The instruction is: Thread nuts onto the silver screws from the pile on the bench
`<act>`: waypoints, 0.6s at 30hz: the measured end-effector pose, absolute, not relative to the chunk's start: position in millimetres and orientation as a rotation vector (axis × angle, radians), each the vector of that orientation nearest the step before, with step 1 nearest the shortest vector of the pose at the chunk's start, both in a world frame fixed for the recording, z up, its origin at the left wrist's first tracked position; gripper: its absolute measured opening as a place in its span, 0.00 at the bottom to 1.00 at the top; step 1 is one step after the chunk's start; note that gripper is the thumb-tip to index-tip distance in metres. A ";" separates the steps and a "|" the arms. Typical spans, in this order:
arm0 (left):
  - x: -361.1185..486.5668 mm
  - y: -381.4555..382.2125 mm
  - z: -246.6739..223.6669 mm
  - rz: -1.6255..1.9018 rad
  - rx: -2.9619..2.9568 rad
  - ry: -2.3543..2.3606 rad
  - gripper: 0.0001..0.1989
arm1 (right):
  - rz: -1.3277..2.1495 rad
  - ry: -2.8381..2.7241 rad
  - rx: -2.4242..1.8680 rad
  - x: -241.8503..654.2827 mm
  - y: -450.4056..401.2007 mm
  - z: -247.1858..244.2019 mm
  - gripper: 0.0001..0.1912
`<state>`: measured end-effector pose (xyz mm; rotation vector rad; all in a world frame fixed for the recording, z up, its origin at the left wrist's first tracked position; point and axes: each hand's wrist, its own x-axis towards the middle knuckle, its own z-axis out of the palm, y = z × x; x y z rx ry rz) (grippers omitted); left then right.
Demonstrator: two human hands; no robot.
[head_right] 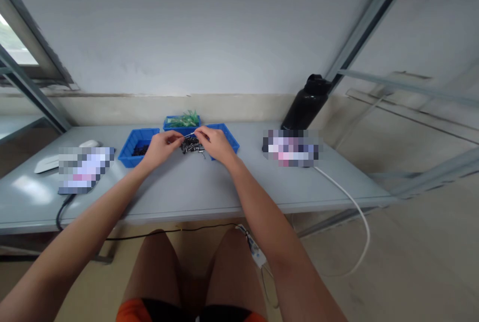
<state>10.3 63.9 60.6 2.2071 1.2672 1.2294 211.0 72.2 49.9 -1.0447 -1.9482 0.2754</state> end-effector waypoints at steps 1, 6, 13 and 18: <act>10.3 63.9 60.6 1.234 2.206 1.270 0.07 | 0.276 -1.948 -1.047 211.0 72.0 50.0 0.18; 10.4 63.6 60.8 1.245 2.206 1.278 0.07 | 0.281 -1.963 -1.051 210.8 70.3 51.8 0.18; 10.1 62.3 62.2 1.221 2.226 1.260 0.08 | 0.271 -1.965 -1.067 210.8 70.5 51.5 0.19; 10.3 61.7 62.7 1.194 2.222 1.298 0.09 | 0.284 -1.957 -1.054 210.9 71.2 50.6 0.19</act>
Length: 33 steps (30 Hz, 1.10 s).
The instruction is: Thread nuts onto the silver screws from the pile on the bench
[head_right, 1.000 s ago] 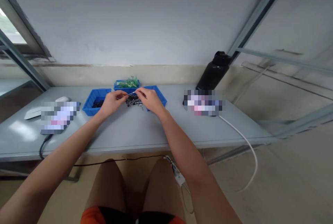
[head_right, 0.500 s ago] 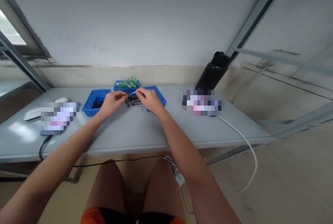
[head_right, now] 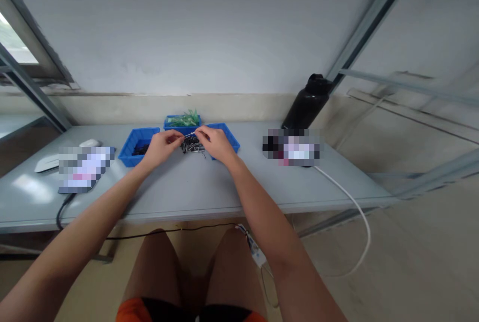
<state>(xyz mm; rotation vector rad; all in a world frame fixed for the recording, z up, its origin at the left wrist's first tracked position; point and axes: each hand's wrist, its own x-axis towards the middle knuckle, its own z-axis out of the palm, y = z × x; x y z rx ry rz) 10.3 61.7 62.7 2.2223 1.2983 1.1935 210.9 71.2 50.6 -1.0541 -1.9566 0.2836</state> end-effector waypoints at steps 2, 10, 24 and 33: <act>10.4 61.7 62.9 1.192 2.218 1.300 0.09 | 0.284 -1.955 -1.043 210.9 71.1 50.6 0.19; 12.0 61.5 60.5 1.171 2.222 1.282 0.08 | 0.284 -1.954 -1.058 210.9 71.5 50.6 0.18; 11.4 62.9 60.8 1.358 2.169 1.290 0.07 | 0.304 -1.948 -1.056 210.4 70.5 50.8 0.19; 14.6 63.0 58.6 1.447 2.049 1.058 0.09 | 0.342 -1.997 -1.015 206.7 65.6 52.7 0.19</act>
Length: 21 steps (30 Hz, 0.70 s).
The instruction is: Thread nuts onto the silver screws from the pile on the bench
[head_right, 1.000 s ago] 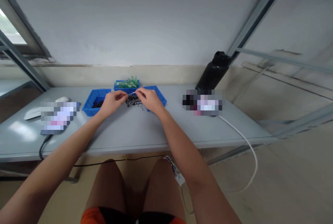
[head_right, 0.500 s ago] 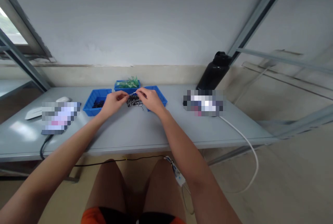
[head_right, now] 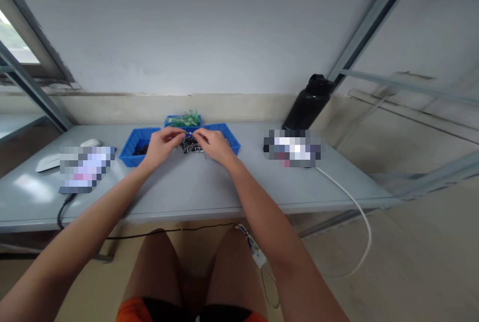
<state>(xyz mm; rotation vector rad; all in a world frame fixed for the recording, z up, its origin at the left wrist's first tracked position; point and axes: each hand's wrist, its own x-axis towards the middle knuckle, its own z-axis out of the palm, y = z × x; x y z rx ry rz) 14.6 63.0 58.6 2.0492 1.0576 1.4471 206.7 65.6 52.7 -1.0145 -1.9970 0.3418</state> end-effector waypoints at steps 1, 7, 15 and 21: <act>15.2 62.3 58.3 1.437 2.054 1.042 0.09 | 0.348 -2.007 -1.004 205.7 65.1 52.3 0.19; 15.8 62.4 57.8 1.452 2.003 1.028 0.09 | 0.401 -2.084 -0.977 199.6 63.2 51.0 0.19; 13.2 61.6 58.7 1.296 2.172 1.149 0.06 | 0.360 -1.984 -1.018 202.1 63.0 53.5 0.19; 11.5 60.3 61.1 1.230 2.365 1.199 0.07 | 0.365 -1.982 -1.031 203.4 65.1 52.7 0.17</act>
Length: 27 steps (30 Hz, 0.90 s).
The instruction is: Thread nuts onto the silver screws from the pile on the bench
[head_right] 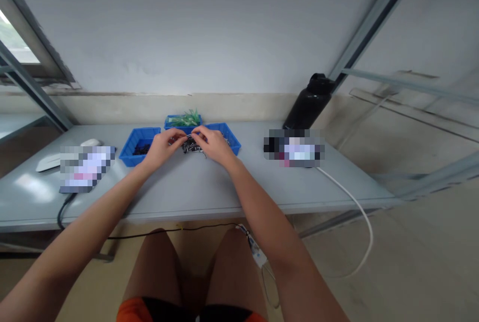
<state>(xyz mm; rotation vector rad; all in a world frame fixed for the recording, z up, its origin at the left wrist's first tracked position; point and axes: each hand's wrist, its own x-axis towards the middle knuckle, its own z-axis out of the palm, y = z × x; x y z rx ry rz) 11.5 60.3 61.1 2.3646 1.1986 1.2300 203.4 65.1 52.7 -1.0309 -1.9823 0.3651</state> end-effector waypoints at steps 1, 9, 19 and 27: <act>11.2 60.5 61.3 1.224 2.376 1.198 0.08 | 0.368 -1.984 -1.031 203.6 65.4 52.5 0.16; 7.7 63.6 62.3 1.218 2.384 1.231 0.11 | 0.404 -1.985 -1.031 207.1 65.9 53.5 0.16; 3.6 66.0 63.5 1.233 2.425 1.249 0.10 | 0.360 -1.962 -1.055 209.8 67.2 53.5 0.17; 2.8 64.5 66.1 1.232 2.469 1.258 0.09 | 0.357 -1.965 -1.075 210.2 68.1 53.0 0.16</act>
